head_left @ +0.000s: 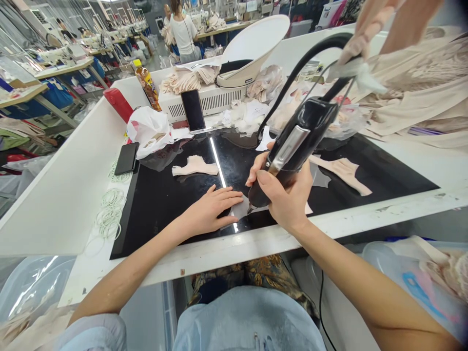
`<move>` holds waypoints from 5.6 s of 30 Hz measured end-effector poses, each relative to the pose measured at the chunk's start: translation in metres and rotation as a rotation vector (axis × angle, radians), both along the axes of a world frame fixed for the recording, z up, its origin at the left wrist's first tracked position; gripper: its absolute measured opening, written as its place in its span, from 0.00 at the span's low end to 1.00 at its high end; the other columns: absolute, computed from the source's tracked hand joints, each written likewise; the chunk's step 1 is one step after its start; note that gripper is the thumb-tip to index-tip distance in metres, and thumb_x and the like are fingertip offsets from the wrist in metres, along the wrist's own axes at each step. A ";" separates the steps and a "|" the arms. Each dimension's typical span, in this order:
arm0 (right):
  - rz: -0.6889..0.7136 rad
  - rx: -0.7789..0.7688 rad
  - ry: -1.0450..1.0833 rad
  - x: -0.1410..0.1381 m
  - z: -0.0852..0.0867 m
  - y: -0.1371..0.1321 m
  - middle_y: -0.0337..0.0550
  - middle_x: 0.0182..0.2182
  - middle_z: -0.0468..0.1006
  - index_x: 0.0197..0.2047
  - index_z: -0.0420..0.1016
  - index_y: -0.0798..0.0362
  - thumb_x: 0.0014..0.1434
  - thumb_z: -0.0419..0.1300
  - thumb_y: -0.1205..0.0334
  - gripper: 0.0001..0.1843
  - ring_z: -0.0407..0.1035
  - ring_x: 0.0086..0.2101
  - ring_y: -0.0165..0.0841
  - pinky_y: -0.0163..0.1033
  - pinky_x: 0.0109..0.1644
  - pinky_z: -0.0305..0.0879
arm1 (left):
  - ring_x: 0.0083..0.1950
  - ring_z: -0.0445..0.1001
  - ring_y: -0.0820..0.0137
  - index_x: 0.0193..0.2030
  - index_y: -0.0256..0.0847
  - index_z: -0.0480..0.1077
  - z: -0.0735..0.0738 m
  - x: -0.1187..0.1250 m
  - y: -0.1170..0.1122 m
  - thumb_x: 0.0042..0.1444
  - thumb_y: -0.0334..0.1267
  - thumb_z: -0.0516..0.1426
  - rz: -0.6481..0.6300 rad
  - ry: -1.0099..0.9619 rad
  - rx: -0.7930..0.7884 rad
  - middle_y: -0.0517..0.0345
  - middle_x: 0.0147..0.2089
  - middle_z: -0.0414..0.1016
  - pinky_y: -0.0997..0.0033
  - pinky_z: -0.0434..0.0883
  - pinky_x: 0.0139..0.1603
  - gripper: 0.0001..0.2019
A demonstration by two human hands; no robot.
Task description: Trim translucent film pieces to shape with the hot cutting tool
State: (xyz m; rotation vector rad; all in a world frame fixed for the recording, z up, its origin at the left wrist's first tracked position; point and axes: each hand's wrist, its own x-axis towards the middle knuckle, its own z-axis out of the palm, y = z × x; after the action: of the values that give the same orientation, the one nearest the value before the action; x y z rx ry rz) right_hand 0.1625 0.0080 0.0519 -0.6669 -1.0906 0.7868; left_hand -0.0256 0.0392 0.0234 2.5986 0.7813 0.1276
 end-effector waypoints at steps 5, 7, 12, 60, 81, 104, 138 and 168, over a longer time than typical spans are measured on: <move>-0.028 0.007 -0.013 -0.001 0.001 0.001 0.35 0.33 0.76 0.47 0.66 0.44 0.55 0.71 0.54 0.22 0.72 0.28 0.31 0.43 0.35 0.75 | 0.75 0.58 0.55 0.68 0.48 0.64 -0.001 0.000 0.000 0.68 0.47 0.57 0.002 -0.002 -0.003 0.49 0.73 0.62 0.32 0.46 0.74 0.24; -0.055 -0.009 -0.027 -0.002 0.002 0.001 0.35 0.32 0.75 0.46 0.65 0.44 0.54 0.71 0.52 0.22 0.72 0.27 0.32 0.43 0.34 0.75 | 0.75 0.57 0.55 0.68 0.48 0.63 -0.001 0.000 0.000 0.68 0.47 0.57 -0.002 -0.014 -0.005 0.49 0.73 0.62 0.33 0.46 0.74 0.24; -0.121 -0.039 -0.053 -0.003 0.005 0.002 0.36 0.32 0.74 0.45 0.66 0.44 0.53 0.71 0.48 0.23 0.71 0.28 0.33 0.44 0.32 0.72 | 0.77 0.54 0.58 0.67 0.48 0.65 0.002 -0.003 0.001 0.69 0.44 0.55 -0.018 -0.064 0.006 0.51 0.73 0.63 0.38 0.45 0.76 0.21; -0.079 0.019 -0.077 -0.012 0.004 -0.002 0.37 0.34 0.75 0.44 0.65 0.45 0.57 0.68 0.59 0.17 0.71 0.29 0.32 0.45 0.35 0.74 | 0.74 0.59 0.54 0.65 0.49 0.67 0.004 -0.005 0.001 0.65 0.50 0.60 -0.086 -0.017 -0.027 0.51 0.71 0.65 0.33 0.40 0.75 0.24; -0.014 0.003 -0.029 -0.022 0.002 -0.011 0.38 0.34 0.75 0.46 0.65 0.45 0.57 0.69 0.55 0.19 0.74 0.32 0.34 0.48 0.38 0.77 | 0.77 0.53 0.53 0.67 0.50 0.66 -0.004 -0.006 0.002 0.62 0.53 0.61 -0.114 -0.045 0.012 0.52 0.74 0.60 0.35 0.43 0.76 0.28; -0.069 0.021 0.006 -0.009 0.006 -0.007 0.36 0.33 0.75 0.46 0.67 0.42 0.56 0.70 0.52 0.20 0.71 0.29 0.32 0.45 0.34 0.76 | 0.77 0.54 0.51 0.69 0.52 0.64 -0.003 -0.007 0.002 0.58 0.58 0.63 -0.108 -0.040 -0.032 0.51 0.73 0.63 0.32 0.38 0.75 0.34; -0.266 0.034 -0.069 0.023 0.002 0.012 0.37 0.32 0.74 0.43 0.67 0.42 0.56 0.70 0.51 0.17 0.69 0.25 0.32 0.44 0.29 0.74 | 0.71 0.65 0.58 0.67 0.49 0.67 -0.006 0.023 0.006 0.66 0.52 0.58 -0.122 -0.079 0.070 0.49 0.69 0.68 0.41 0.48 0.76 0.25; -0.342 0.067 -0.054 0.046 -0.001 0.016 0.34 0.32 0.74 0.43 0.69 0.42 0.55 0.70 0.54 0.16 0.69 0.26 0.31 0.44 0.31 0.76 | 0.71 0.64 0.56 0.67 0.47 0.65 -0.010 0.022 0.008 0.67 0.52 0.56 -0.129 -0.066 0.098 0.50 0.70 0.67 0.38 0.49 0.75 0.25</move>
State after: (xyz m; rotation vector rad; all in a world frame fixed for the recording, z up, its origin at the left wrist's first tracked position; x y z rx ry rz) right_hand 0.2083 0.0240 0.0510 -0.7954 -1.0119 0.4389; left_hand -0.0037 0.0470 0.0135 2.7133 0.5966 0.2179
